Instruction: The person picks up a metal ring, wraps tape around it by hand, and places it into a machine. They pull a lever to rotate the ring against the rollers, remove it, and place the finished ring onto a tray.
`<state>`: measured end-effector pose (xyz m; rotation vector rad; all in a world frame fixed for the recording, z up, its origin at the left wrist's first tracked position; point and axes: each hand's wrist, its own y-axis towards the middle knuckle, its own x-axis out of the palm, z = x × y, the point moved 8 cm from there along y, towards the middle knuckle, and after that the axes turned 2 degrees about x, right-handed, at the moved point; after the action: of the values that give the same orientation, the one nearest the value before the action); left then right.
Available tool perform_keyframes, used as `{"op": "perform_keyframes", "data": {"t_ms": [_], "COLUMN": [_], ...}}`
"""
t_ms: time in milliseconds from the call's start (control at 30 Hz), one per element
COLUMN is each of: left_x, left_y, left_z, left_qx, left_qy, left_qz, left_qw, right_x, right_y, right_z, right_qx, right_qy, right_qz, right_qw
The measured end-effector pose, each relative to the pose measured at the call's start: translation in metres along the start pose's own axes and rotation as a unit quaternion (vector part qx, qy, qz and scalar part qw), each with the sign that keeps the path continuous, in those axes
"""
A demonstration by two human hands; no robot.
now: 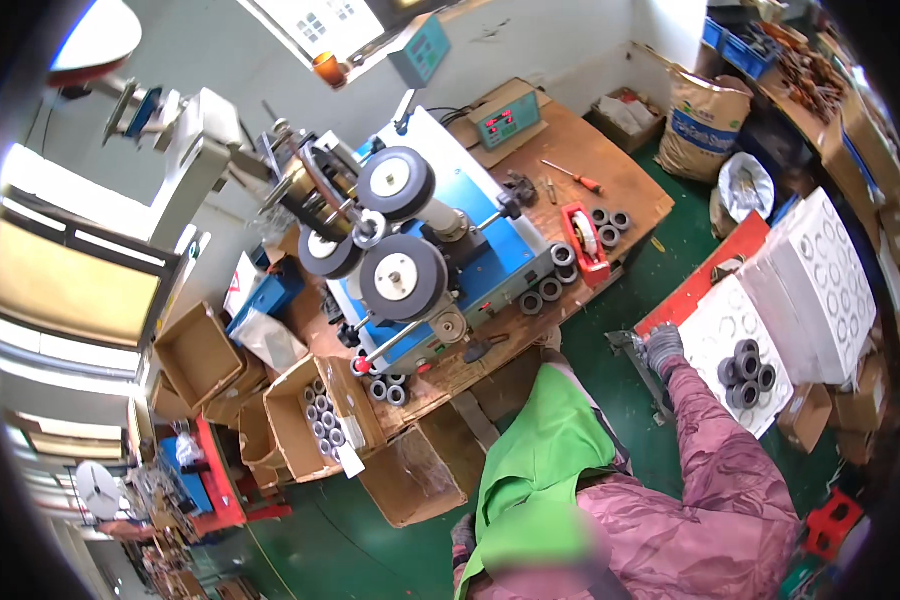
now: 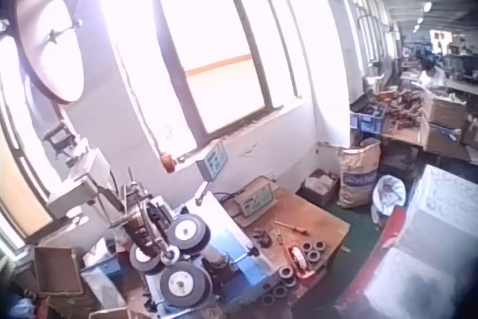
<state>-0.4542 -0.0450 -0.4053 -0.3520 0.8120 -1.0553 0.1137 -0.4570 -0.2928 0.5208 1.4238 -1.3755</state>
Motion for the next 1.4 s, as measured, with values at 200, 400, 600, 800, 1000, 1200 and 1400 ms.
{"op": "perform_keyframes", "data": {"t_ms": [200,400,600,800,1000,1200,1400], "left_x": [-0.019,-0.010,-0.026,-0.022,-0.016,-0.020,-0.047], "left_y": [0.033,0.027,0.044,0.035,0.039,0.052,0.043], "left_z": [0.065,0.129,0.111,0.043,0.026,0.089,0.081], "left_qx": [-0.140,-0.222,-0.114,0.023,-0.005,-0.162,-0.044], "left_qy": [-0.019,-0.241,0.121,0.205,0.173,-0.195,0.080], "left_qz": [-0.003,0.011,-0.060,-0.060,-0.070,-0.029,-0.011], "left_qw": [0.990,0.945,0.984,0.977,0.982,0.967,0.996], "right_x": [0.009,0.009,0.017,0.003,0.008,0.004,0.004], "right_y": [-0.008,-0.004,0.000,-0.002,-0.001,-0.003,-0.007], "right_z": [0.005,0.006,0.012,-0.006,-0.007,-0.003,-0.002], "right_qx": [-0.003,-0.006,0.003,-0.020,-0.004,0.009,0.011], "right_qy": [0.002,0.025,0.013,0.007,-0.023,-0.021,-0.019], "right_qz": [0.005,-0.041,-0.037,-0.005,-0.010,-0.019,-0.014], "right_qw": [1.000,0.999,0.999,1.000,1.000,1.000,1.000]}}
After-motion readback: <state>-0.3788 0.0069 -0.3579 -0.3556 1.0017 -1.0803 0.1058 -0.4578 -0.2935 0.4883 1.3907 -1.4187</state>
